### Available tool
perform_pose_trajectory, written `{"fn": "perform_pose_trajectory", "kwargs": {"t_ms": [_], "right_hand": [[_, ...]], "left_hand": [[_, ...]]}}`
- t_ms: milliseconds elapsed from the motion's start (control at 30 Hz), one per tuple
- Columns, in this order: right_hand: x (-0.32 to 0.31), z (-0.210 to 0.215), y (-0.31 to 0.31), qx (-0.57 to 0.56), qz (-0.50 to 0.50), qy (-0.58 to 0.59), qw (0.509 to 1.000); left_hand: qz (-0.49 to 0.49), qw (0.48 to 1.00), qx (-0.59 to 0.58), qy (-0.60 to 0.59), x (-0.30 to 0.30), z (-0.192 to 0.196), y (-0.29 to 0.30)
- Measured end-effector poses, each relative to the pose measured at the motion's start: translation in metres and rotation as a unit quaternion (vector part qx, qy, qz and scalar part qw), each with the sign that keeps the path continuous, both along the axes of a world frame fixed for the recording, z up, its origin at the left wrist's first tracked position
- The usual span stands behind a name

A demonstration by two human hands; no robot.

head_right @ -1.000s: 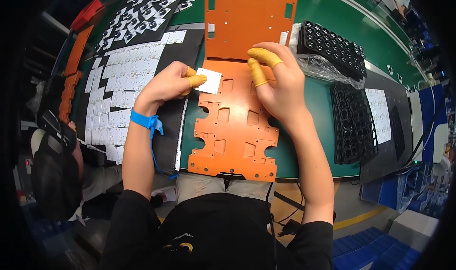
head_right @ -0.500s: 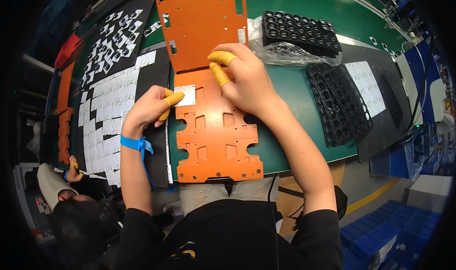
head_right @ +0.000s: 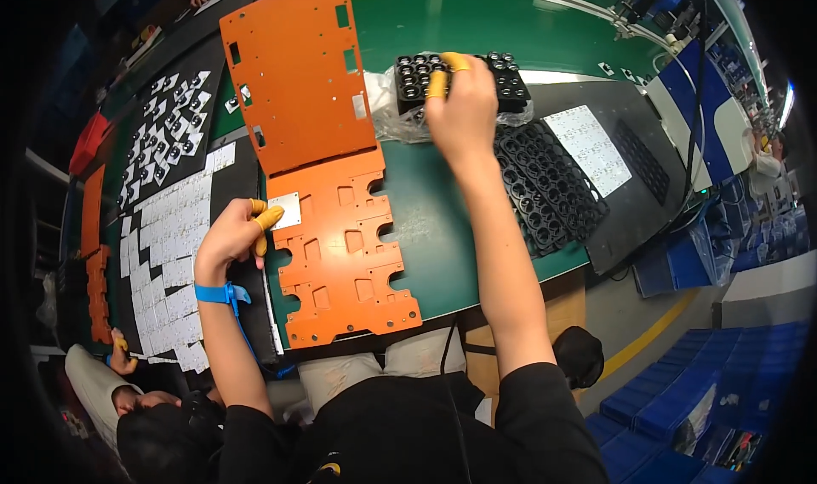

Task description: Assembling small electronic components and PCB boards into orange plastic fixtures at a factory workstation.

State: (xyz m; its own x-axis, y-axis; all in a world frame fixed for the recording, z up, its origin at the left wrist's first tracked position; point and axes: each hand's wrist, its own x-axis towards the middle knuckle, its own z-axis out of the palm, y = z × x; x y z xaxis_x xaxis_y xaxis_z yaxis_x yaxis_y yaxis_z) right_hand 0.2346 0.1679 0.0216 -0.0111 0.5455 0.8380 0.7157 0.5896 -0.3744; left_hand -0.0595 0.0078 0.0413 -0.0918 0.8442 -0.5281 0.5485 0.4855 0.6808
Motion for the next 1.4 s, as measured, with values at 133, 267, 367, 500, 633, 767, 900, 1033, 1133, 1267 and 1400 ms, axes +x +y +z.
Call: {"fn": "perform_pose_trajectory", "kwargs": {"t_ms": [133, 267, 367, 500, 633, 767, 900, 1033, 1133, 1267, 1400], "right_hand": [[0.040, -0.009, 0.026, -0.076, -0.104, 0.003, 0.992], [0.057, -0.020, 0.047, -0.093, -0.135, -0.027, 0.986], [0.051, -0.018, 0.054, -0.122, -0.159, -0.040, 0.979], [0.048, -0.017, 0.056, -0.119, -0.168, -0.044, 0.978], [0.070, -0.020, 0.065, -0.105, -0.190, -0.045, 0.975], [0.065, -0.024, 0.065, -0.102, -0.195, -0.076, 0.973], [0.062, -0.027, 0.066, -0.108, -0.189, -0.078, 0.973], [0.061, -0.025, 0.063, -0.114, -0.196, -0.054, 0.972], [0.066, -0.029, 0.061, -0.042, -0.162, -0.011, 0.986], [0.042, 0.002, 0.023, -0.009, -0.141, 0.067, 0.988], [0.014, 0.016, -0.007, 0.071, -0.056, 0.113, 0.990]], "left_hand": [[-0.014, 1.000, -0.005, -0.005, -0.003, -0.005, 0.001], [-0.024, 1.000, -0.004, -0.005, 0.000, -0.006, 0.002], [-0.019, 1.000, -0.003, -0.008, -0.002, -0.007, -0.001], [-0.026, 0.999, 0.018, -0.040, -0.012, -0.016, -0.004], [-0.022, 0.998, 0.037, -0.052, -0.003, -0.016, 0.001], [-0.007, 0.998, 0.064, -0.022, 0.001, -0.010, -0.009], [0.026, 0.996, 0.087, 0.019, 0.005, -0.011, -0.020], [0.118, 0.981, 0.156, 0.004, 0.015, -0.010, -0.031], [0.191, 0.939, 0.286, -0.002, 0.015, -0.018, -0.055], [0.250, 0.832, 0.386, 0.310, 0.008, -0.034, -0.095], [0.176, 0.786, 0.346, 0.481, 0.005, -0.059, -0.123]]}}
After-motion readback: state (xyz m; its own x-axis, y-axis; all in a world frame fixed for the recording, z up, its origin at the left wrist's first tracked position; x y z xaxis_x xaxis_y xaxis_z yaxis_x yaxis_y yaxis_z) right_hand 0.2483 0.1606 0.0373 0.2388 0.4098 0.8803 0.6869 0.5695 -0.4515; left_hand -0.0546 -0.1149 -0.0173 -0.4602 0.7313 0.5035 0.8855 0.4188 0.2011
